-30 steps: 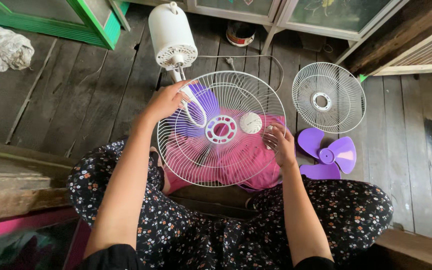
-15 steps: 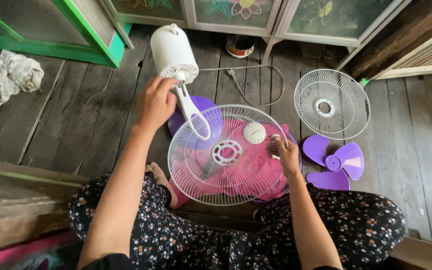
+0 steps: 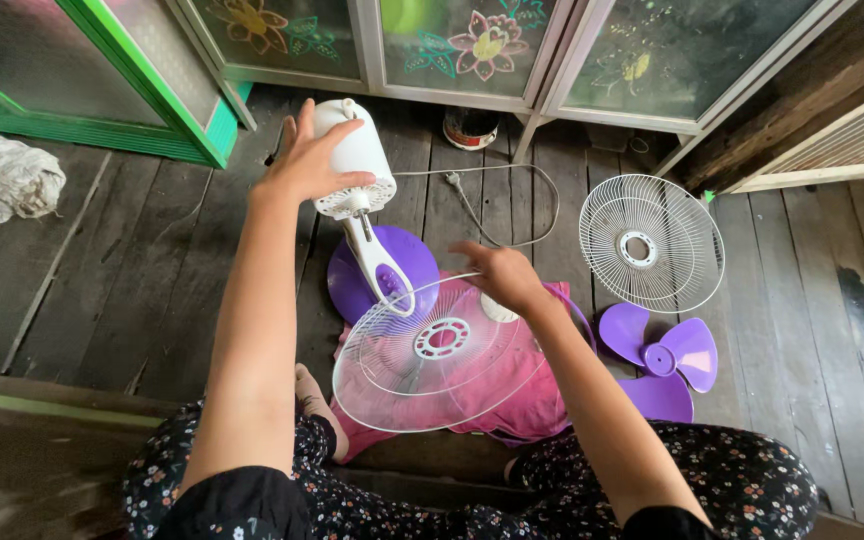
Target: The person assembles a purple and white pedestal fan by attaching the front grille, motor housing, fan blades, and rear grille. They secure the components using a screwdriver and fastening knobs, completing the assembly on a pink cloth on the floor.
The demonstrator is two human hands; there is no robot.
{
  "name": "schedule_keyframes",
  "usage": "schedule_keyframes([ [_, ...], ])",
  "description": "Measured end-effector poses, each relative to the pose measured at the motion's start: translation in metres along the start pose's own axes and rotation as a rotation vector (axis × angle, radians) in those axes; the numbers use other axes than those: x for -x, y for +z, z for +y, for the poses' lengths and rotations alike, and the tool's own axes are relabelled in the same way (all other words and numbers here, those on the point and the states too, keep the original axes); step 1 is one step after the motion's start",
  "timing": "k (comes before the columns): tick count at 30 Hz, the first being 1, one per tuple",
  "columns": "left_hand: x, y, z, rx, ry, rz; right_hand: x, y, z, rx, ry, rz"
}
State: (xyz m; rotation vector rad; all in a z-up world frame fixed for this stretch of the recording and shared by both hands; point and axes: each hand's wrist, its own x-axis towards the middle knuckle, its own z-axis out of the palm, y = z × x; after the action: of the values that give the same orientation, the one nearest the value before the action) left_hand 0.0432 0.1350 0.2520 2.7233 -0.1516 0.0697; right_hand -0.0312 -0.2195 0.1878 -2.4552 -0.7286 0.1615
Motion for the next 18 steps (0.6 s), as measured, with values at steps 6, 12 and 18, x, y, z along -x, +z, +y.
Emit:
schedule_keyframes([
  [6, -0.012, 0.015, 0.003, 0.062, -0.030, -0.035, -0.058, 0.029, -0.052, 0.330, -0.460, -0.133],
  [12, -0.006, 0.013, 0.013, 0.023, -0.093, -0.015, -0.086, 0.130, -0.007, 0.564, -0.480, -0.238],
  [18, 0.000, 0.009, 0.018, 0.014, -0.196, -0.005, -0.115, 0.184, 0.007, 0.435, -0.338, -0.466],
])
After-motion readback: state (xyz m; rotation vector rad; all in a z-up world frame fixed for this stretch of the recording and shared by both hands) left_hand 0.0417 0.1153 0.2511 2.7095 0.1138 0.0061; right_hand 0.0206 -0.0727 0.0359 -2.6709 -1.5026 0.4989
